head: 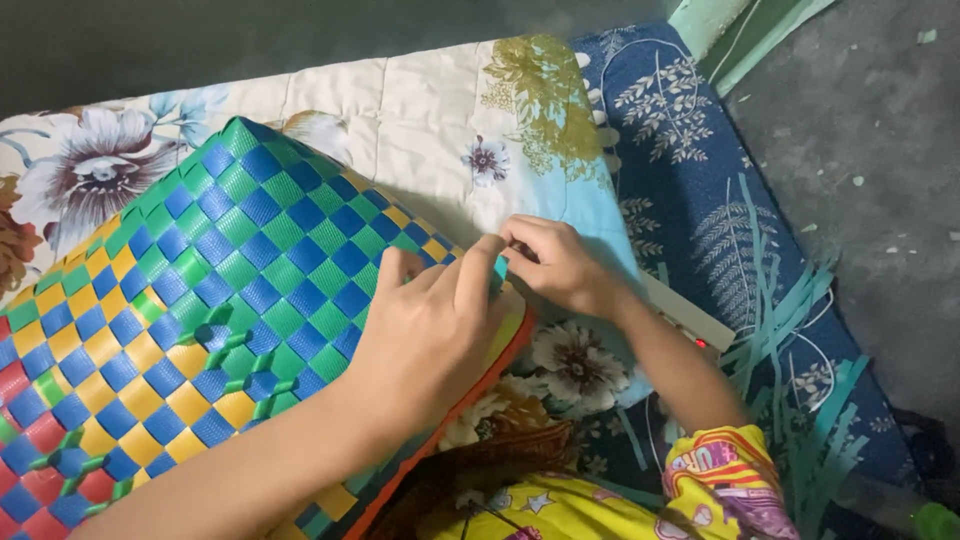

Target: A person is manually weaving and finishing a colorful plastic bag by tucking in plastic strips.

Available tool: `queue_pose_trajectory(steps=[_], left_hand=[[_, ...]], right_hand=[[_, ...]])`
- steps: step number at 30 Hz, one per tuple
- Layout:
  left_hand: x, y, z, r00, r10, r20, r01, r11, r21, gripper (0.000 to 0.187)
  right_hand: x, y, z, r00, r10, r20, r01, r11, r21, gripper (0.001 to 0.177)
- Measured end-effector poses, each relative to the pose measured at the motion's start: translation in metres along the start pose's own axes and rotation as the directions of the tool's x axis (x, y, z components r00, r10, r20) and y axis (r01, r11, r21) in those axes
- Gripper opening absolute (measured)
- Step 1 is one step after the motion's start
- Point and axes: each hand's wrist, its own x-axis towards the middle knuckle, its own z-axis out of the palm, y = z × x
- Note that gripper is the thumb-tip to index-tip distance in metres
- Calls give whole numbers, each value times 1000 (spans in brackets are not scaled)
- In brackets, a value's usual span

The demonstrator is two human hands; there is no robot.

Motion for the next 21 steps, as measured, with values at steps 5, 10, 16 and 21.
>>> queue_pose_trajectory(steps=[5, 10, 16, 21], left_hand=[[3, 1, -4, 999, 22, 24, -21, 999, -26, 36], [-1, 1, 0, 998, 56, 42, -58, 998, 37, 40], [-2, 3, 3, 993, 107, 45, -111, 987, 119, 43], [-2, 4, 0, 996, 80, 45, -86, 988, 130, 45]], right_hand=[[-2, 6, 2, 998, -60, -31, 61, 998, 27, 16], [-6, -5, -1, 1000, 5, 16, -5, 999, 48, 18], [-6, 3, 2, 998, 59, 1, -59, 990, 128, 14], [-9, -16, -5, 985, 173, -4, -173, 984, -30, 36]])
